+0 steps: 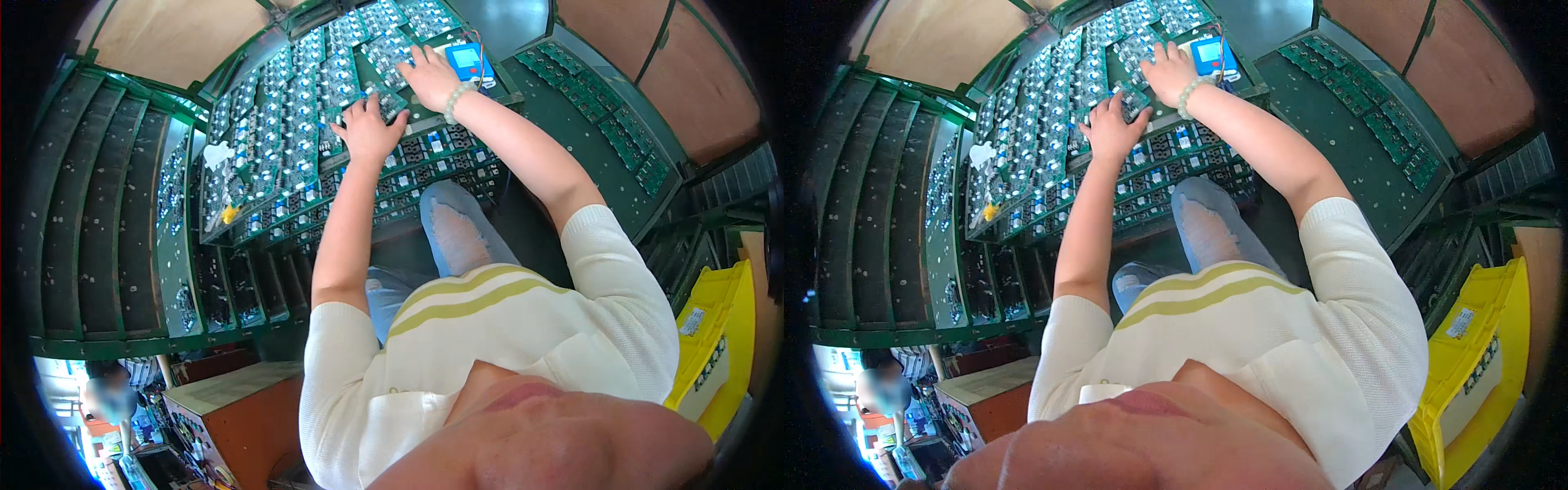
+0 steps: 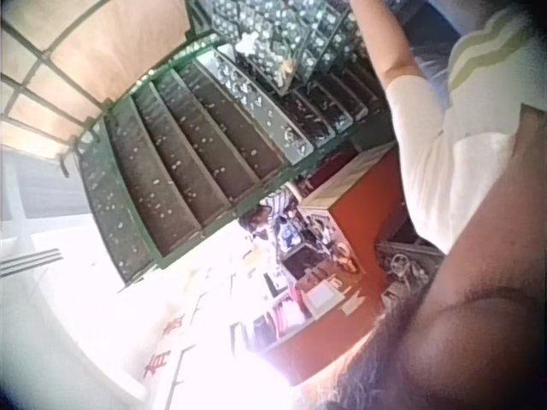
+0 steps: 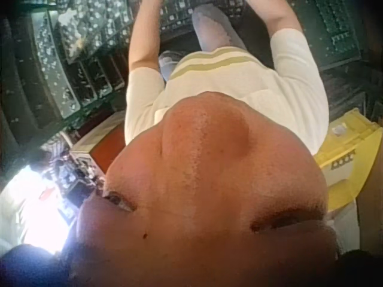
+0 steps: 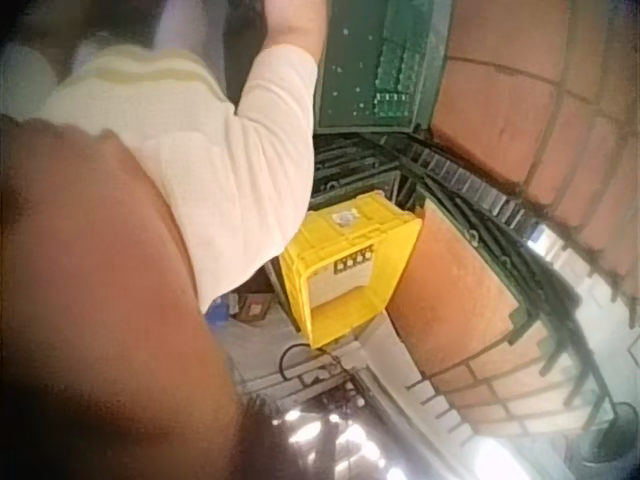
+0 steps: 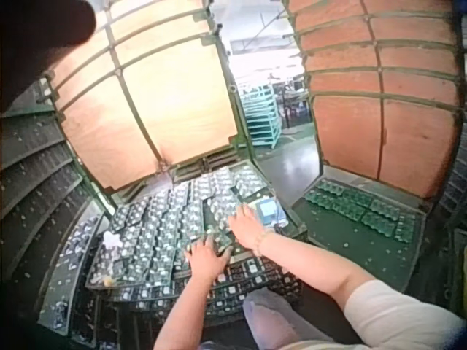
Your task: Inspecting and organizing green printed circuit boards at an assembly station.
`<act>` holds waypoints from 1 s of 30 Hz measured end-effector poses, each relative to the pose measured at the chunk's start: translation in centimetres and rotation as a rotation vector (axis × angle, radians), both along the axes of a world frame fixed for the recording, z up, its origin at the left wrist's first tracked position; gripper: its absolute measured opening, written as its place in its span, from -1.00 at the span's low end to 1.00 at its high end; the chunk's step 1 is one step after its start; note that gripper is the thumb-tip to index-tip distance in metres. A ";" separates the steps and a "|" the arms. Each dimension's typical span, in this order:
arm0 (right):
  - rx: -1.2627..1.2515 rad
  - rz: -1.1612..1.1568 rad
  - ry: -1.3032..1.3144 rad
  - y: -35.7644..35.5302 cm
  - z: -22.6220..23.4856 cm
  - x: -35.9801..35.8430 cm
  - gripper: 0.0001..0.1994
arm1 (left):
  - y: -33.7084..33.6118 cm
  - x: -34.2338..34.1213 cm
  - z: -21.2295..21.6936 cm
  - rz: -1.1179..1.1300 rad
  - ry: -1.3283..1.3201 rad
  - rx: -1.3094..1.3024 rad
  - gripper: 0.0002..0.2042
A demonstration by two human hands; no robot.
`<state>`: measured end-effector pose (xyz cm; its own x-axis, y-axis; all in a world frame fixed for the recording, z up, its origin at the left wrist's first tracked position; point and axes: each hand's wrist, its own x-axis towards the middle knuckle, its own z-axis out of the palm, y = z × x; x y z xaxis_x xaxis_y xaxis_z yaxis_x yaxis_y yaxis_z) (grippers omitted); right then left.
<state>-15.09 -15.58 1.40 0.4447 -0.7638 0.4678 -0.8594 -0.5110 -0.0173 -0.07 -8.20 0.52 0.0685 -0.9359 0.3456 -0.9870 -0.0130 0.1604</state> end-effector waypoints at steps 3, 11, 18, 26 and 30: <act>0.143 -0.102 0.023 -2.1 -0.4 0.9 -0.62 | -0.5 0.2 0.3 0.020 0.005 -0.011 -0.28; 0.204 0.048 0.057 -3.4 -1.0 1.5 -0.76 | -0.2 1.6 -1.1 -0.054 0.124 -0.168 -0.43; 0.107 0.187 -0.163 -5.0 -2.5 0.7 -0.81 | 0.7 2.3 -0.7 -0.210 0.154 -0.241 -0.51; 0.116 0.402 -0.314 -5.3 -2.8 2.3 -0.88 | 1.3 4.8 -0.7 -0.453 0.109 -0.225 -0.44; 0.128 0.334 -0.300 -5.2 -3.2 2.1 -0.88 | 1.2 4.8 -1.3 -0.468 0.108 -0.313 -0.41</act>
<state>-12.95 -20.76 -1.77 0.5350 -0.6618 0.5251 -0.5957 -0.7362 -0.3210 4.75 -6.96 -0.75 -0.2782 -0.7295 0.6248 -0.8541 0.4855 0.1865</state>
